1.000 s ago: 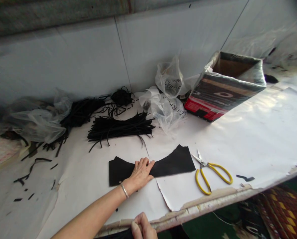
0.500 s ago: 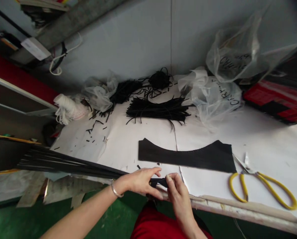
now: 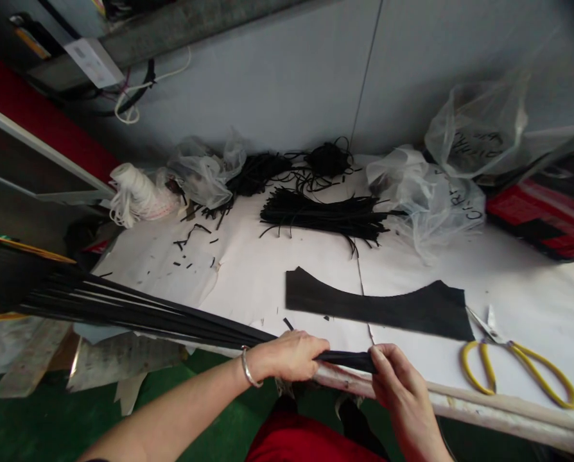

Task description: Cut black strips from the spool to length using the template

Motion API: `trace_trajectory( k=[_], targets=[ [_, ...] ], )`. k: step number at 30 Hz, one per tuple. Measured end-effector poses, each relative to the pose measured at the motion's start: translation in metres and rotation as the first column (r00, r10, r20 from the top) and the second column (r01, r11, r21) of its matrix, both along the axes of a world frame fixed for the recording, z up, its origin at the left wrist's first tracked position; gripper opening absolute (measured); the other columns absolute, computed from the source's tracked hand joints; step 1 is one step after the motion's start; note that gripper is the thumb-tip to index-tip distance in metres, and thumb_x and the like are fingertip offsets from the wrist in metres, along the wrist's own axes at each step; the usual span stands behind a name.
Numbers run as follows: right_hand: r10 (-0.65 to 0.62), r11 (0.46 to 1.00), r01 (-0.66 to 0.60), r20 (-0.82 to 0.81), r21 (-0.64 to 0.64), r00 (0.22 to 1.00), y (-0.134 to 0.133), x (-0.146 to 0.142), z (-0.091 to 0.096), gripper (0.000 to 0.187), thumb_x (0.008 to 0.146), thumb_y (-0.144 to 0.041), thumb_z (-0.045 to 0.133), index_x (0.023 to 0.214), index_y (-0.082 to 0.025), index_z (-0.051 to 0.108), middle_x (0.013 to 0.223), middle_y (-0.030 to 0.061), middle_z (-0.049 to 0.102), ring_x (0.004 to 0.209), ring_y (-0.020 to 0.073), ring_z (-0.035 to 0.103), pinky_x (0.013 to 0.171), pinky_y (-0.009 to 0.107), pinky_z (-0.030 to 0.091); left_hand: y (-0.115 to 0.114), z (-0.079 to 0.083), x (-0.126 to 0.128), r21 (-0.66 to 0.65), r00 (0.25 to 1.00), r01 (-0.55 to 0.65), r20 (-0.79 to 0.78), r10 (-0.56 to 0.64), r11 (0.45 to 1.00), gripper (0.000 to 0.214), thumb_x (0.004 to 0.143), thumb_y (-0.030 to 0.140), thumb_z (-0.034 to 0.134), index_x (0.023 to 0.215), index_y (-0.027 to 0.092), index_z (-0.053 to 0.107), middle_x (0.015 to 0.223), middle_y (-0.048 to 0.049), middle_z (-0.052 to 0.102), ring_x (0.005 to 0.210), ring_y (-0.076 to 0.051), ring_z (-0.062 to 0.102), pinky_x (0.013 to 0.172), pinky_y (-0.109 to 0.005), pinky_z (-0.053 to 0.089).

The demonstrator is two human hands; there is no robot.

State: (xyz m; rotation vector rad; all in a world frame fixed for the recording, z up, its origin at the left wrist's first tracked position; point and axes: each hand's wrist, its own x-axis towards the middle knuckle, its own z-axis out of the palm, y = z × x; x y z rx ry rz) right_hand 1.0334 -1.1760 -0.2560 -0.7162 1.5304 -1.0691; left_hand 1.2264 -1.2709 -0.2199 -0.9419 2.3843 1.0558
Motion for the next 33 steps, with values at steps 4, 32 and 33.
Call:
trace_trajectory(
  k=[4,32,33],
  targets=[
    [-0.083,0.996,0.081,0.057,0.037,0.995,-0.004,-0.010,0.010,0.048,0.077,-0.066,0.063,0.080,-0.020,0.047,0.055,-0.0085,0.027,0.046,0.0061,0.026,0.041,0.017,0.019,-0.009,0.012,0.045,0.056,1.000,-0.019,0.008,0.019,0.998,0.029,0.080,0.018,0.044,0.104,0.020,0.060,0.097,-0.0074,0.070,0.085,-0.022,0.065,0.070,-0.026,0.046],
    [-0.053,0.995,0.042,0.118,0.092,0.992,-0.033,-0.145,-0.022,0.046,0.075,-0.061,0.070,0.079,-0.019,0.049,0.058,-0.0083,0.028,0.046,0.0045,0.026,0.040,0.015,0.022,-0.023,-0.022,0.000,0.523,0.960,-0.262,0.058,0.272,0.811,0.014,0.079,0.033,0.056,0.079,0.019,0.053,0.057,0.0042,0.051,0.051,-0.011,0.048,0.047,-0.020,0.032],
    [-0.057,0.994,0.045,0.123,0.097,0.991,-0.035,-0.153,-0.020,0.047,0.073,-0.060,0.071,0.080,-0.020,0.049,0.058,-0.0081,0.029,0.046,0.0046,0.027,0.040,0.014,0.023,-0.024,-0.022,-0.002,0.531,0.957,-0.270,0.059,0.282,0.803,0.015,0.079,0.033,0.056,0.079,0.019,0.053,0.058,0.0042,0.050,0.052,-0.011,0.048,0.047,-0.020,0.032]
  ],
)
